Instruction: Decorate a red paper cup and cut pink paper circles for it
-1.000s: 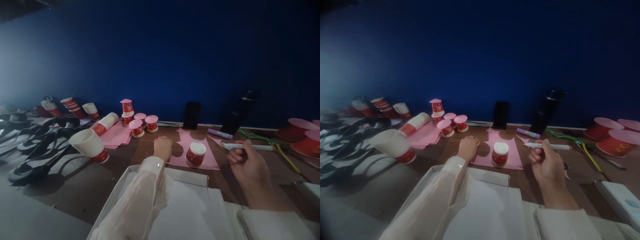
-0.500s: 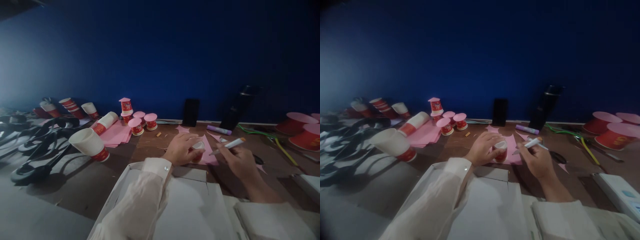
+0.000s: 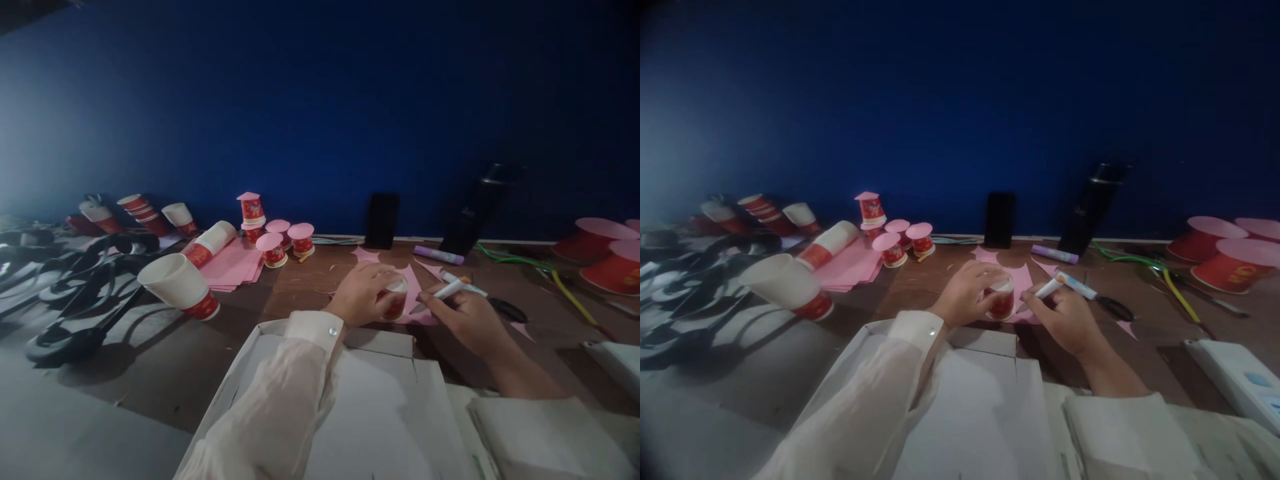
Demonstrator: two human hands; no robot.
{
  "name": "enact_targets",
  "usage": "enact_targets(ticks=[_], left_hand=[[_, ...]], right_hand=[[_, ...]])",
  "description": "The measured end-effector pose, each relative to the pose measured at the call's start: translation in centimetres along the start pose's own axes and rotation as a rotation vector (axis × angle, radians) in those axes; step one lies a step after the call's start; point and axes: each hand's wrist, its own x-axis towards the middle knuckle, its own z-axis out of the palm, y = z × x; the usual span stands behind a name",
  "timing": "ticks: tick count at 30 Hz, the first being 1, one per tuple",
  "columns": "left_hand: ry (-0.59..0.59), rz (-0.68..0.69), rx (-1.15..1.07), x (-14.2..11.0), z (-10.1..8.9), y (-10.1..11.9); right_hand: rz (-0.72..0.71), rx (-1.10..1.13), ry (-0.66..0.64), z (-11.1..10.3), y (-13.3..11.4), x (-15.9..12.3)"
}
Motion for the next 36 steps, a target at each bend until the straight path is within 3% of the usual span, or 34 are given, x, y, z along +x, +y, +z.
enact_targets(ticks=[7, 15, 20, 30, 36], left_hand=[[0.0, 0.008, 0.006, -0.1, 0.4, -0.2], [-0.022, -0.023, -0.087, 0.3, -0.5, -0.2], [0.011, -0.098, -0.095, 0.3, -0.7, -0.8], [-0.002, -0.041, -0.164, 0.4, -0.3, -1.4], [-0.053, -0.06, -0.187, 0.6, -0.5, -1.1]], right_hand=[[-0.057, -0.093, -0.072, -0.1, -0.4, -0.1], [-0.083, -0.123, -0.089, -0.3, -0.5, -0.1], [-0.086, -0.087, -0.091, -0.3, -0.7, 0.0], [-0.099, -0.071, -0.294, -0.2, -0.4, -0.3], [-0.048, 0.063, -0.442, 0.4, -0.2, -0.8]])
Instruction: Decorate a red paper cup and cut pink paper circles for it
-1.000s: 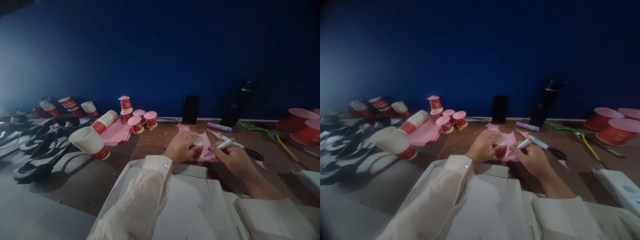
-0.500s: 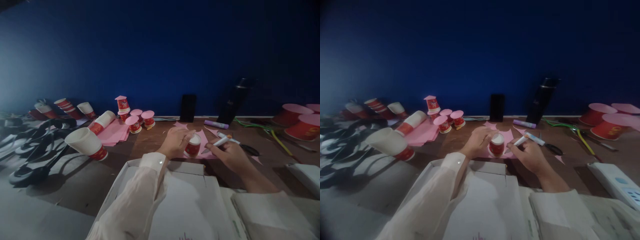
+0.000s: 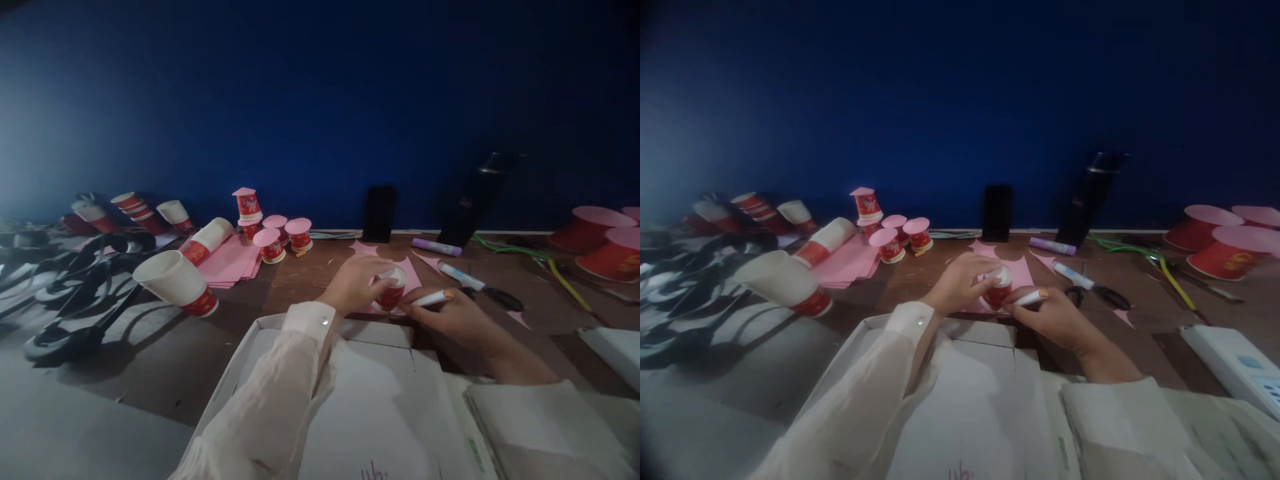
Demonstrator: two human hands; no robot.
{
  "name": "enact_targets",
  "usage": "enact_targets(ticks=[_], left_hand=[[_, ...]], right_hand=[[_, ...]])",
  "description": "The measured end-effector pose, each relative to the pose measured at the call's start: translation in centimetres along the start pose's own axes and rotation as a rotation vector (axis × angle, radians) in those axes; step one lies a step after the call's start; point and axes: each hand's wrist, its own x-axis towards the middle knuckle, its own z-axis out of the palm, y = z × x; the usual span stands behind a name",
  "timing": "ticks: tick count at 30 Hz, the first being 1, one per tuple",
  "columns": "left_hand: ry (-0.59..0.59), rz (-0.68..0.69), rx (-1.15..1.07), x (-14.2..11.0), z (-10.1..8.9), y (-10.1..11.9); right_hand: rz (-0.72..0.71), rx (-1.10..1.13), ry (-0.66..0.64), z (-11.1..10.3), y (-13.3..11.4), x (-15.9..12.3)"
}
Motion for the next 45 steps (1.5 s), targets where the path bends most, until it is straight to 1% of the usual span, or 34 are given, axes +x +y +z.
enact_targets(ticks=[6, 9, 12, 15, 18, 22, 36, 45], left_hand=[[-0.038, -0.043, 0.031, 0.1, -0.2, 0.6], [-0.046, -0.044, 0.041, 0.1, -0.3, 0.8], [-0.054, -0.032, 0.045, 0.2, -0.6, 1.0], [-0.078, -0.018, 0.052, 0.3, -0.8, 1.2], [-0.077, -0.014, 0.056, 0.3, -0.7, 1.3], [-0.073, -0.005, 0.076, 0.3, -0.5, 1.2], [0.001, -0.014, 0.063, -0.1, 0.2, 0.8], [-0.005, -0.015, 0.071, -0.1, 0.3, 0.9]], right_hand=[[0.049, 0.156, -0.053, 0.8, 0.0, -0.3], [0.06, 0.19, -0.077, 0.9, 0.1, -0.4], [0.071, 0.215, -0.075, 1.0, 0.5, -0.4], [0.056, 0.204, -0.085, 0.9, 0.6, -0.3], [0.063, 0.18, -0.094, 0.7, 0.3, -0.3], [0.045, 0.189, -0.06, 0.6, -0.2, -0.5], [0.027, 0.096, -0.021, 0.7, 0.0, -0.4], [0.008, 0.079, -0.035, 0.7, 0.4, -0.2]])
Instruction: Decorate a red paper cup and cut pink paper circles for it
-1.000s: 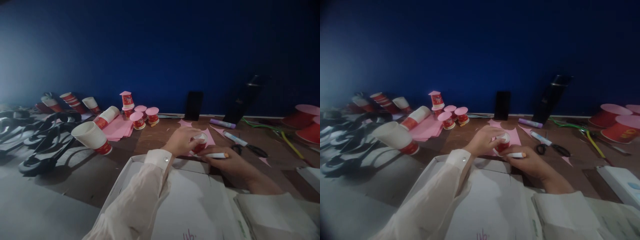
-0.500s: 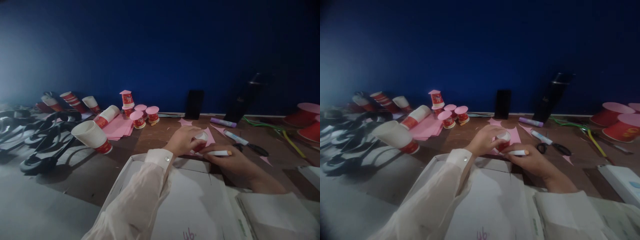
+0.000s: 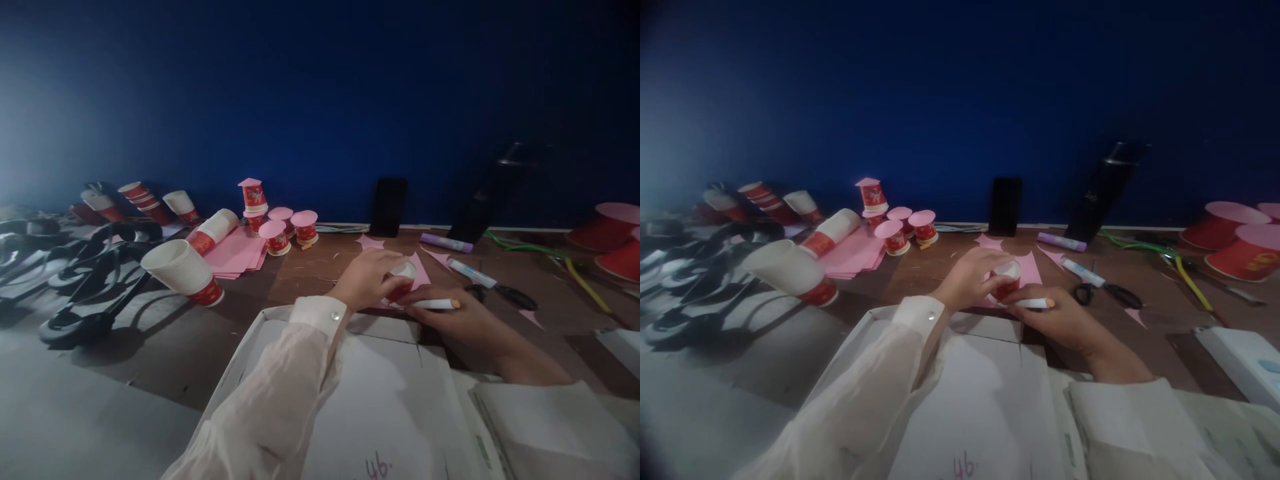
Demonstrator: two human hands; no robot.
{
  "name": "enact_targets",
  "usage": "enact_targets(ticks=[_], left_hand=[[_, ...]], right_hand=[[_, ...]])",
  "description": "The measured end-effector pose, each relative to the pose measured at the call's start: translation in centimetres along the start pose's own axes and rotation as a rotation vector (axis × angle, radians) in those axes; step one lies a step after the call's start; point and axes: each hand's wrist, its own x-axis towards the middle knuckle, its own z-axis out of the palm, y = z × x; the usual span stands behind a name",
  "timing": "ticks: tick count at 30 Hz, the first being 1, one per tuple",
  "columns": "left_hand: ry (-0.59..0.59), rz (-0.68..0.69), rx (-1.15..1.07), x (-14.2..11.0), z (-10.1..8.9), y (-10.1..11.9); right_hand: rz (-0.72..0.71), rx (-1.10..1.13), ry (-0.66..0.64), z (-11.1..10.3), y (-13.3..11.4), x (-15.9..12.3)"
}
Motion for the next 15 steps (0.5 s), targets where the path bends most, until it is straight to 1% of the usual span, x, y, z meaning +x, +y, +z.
enact_targets(ticks=[3, 6, 15], left_hand=[[-0.003, -0.01, 0.006, 0.08, 0.05, -0.03], [-0.007, -0.016, 0.001, 0.16, 0.01, -0.02], [-0.023, -0.017, 0.013, 0.27, -0.02, -0.02]], right_hand=[[0.0, 0.001, 0.01, 0.14, -0.06, -0.07], [0.032, 0.007, 0.024, 0.36, -0.2, -0.25], [0.08, 0.011, -0.001, 0.34, -0.46, -0.24]])
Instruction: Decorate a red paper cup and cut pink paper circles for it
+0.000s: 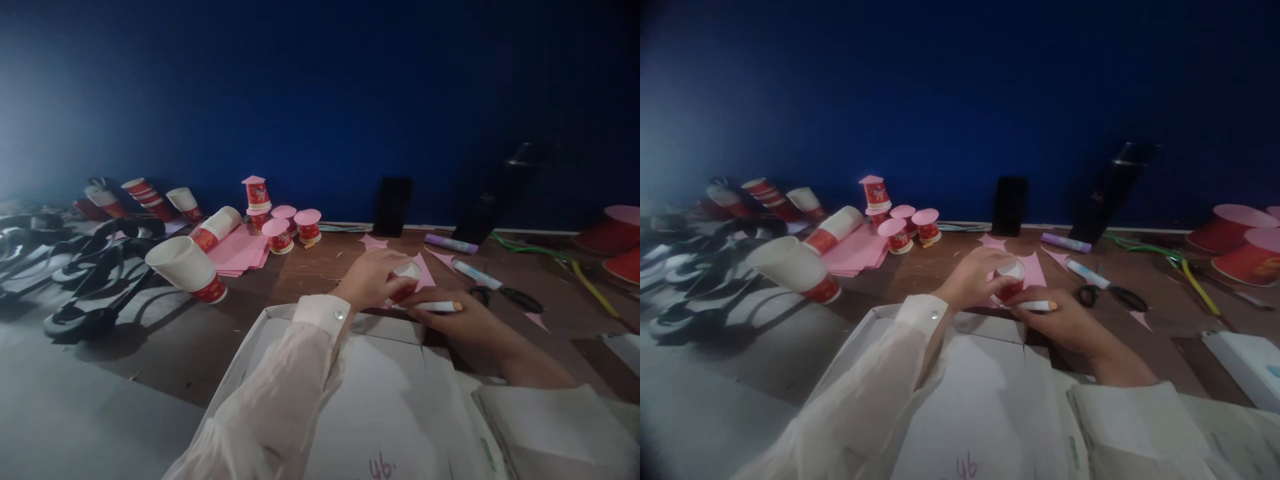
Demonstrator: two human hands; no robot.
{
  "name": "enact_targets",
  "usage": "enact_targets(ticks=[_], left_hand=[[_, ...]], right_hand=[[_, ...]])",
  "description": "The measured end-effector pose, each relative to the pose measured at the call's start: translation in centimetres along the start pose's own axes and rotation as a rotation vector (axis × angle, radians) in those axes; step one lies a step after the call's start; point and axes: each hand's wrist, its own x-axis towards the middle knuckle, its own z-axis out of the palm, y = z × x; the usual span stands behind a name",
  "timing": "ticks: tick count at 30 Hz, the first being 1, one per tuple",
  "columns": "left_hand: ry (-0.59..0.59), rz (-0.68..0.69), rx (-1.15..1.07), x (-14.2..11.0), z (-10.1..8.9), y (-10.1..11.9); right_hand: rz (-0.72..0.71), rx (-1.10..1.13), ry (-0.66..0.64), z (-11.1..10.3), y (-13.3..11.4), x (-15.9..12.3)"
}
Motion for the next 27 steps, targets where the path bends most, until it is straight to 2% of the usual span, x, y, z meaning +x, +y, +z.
enact_targets(ticks=[12, 22, 27], left_hand=[[-0.003, -0.003, -0.019, 0.1, -0.1, -0.1], [-0.023, -0.009, -0.026, 0.1, -0.5, 0.3], [-0.019, 0.0, -0.022, 0.1, -0.5, 0.2]], right_hand=[[0.023, -0.019, 0.013, -0.5, 1.5, 0.5], [-0.01, -0.067, 0.034, -1.0, 1.2, 0.6], [0.04, -0.004, 0.031, -1.3, 1.9, 0.7]])
